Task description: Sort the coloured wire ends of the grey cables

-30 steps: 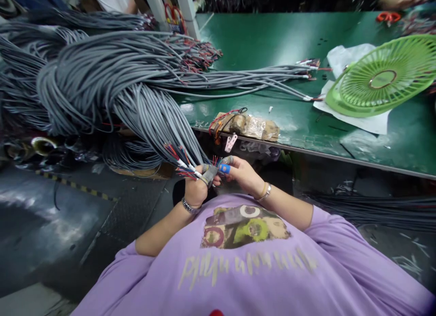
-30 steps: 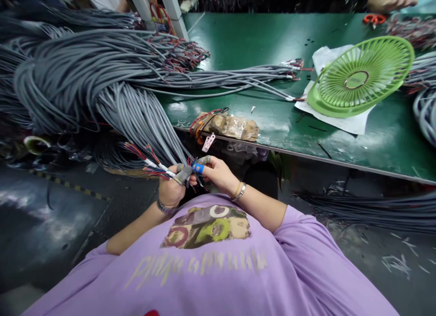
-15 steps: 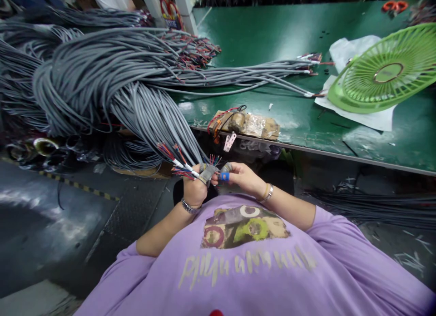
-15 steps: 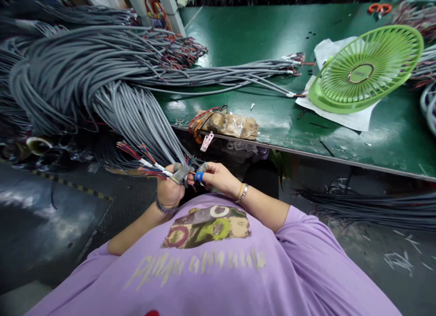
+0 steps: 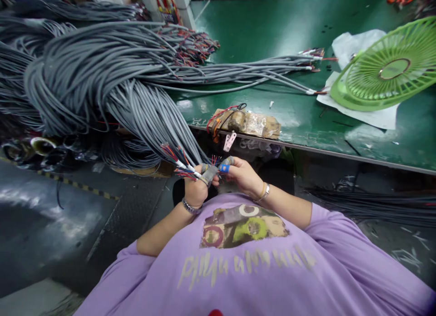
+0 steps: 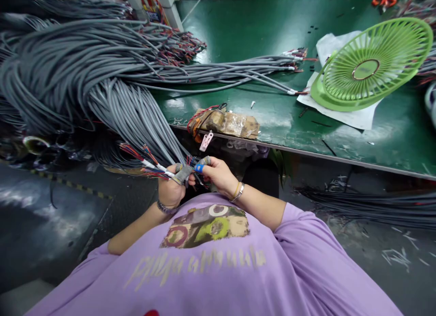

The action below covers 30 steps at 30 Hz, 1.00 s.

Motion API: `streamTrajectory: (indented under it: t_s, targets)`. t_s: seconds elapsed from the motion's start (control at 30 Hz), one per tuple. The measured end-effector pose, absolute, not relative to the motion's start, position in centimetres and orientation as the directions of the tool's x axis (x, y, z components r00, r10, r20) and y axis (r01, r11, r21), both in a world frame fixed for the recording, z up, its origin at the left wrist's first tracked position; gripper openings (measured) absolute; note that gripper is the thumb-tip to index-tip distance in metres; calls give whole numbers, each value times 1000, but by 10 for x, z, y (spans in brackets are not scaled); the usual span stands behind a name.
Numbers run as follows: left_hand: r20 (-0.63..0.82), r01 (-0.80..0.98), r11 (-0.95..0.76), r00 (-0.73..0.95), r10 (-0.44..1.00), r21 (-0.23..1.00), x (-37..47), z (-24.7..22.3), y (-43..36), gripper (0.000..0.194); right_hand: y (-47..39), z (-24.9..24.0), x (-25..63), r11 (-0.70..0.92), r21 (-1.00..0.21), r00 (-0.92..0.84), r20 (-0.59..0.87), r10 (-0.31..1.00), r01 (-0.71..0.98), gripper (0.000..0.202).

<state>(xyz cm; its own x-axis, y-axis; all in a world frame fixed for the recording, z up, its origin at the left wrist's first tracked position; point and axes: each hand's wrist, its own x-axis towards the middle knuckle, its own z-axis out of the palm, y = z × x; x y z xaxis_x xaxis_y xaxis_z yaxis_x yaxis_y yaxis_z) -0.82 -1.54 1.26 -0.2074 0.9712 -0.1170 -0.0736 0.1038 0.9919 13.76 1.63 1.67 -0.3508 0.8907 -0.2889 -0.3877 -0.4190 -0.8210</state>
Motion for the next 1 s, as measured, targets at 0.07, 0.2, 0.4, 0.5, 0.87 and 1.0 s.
streamTrajectory:
  t_s: [0.07,0.2,0.4,0.5,0.87,1.0]
  targets:
    - [-113,-106,92,-216,970,990,-7,13,-14,26,14,15,139,-439,-804,-361,-302,882,-400,27]
    - [-123,-115,101,-203,972,988,-8,16,-12,25,15,17,144,-480,-790,-407,-323,854,-380,30]
    - [-115,-38,110,-161,980,993,-8,18,-12,27,25,23,148,-490,-783,-450,-305,839,-382,39]
    - [-118,-2,119,-145,982,993,-9,18,-11,29,31,24,148,-461,-803,-440,-283,852,-377,40]
    - [-269,37,266,115,956,963,-21,31,0,25,45,24,157,-464,-865,-543,-301,784,-192,39]
    - [-302,77,293,159,940,953,-21,32,2,25,45,25,152,-410,-888,-525,-252,813,-209,37]
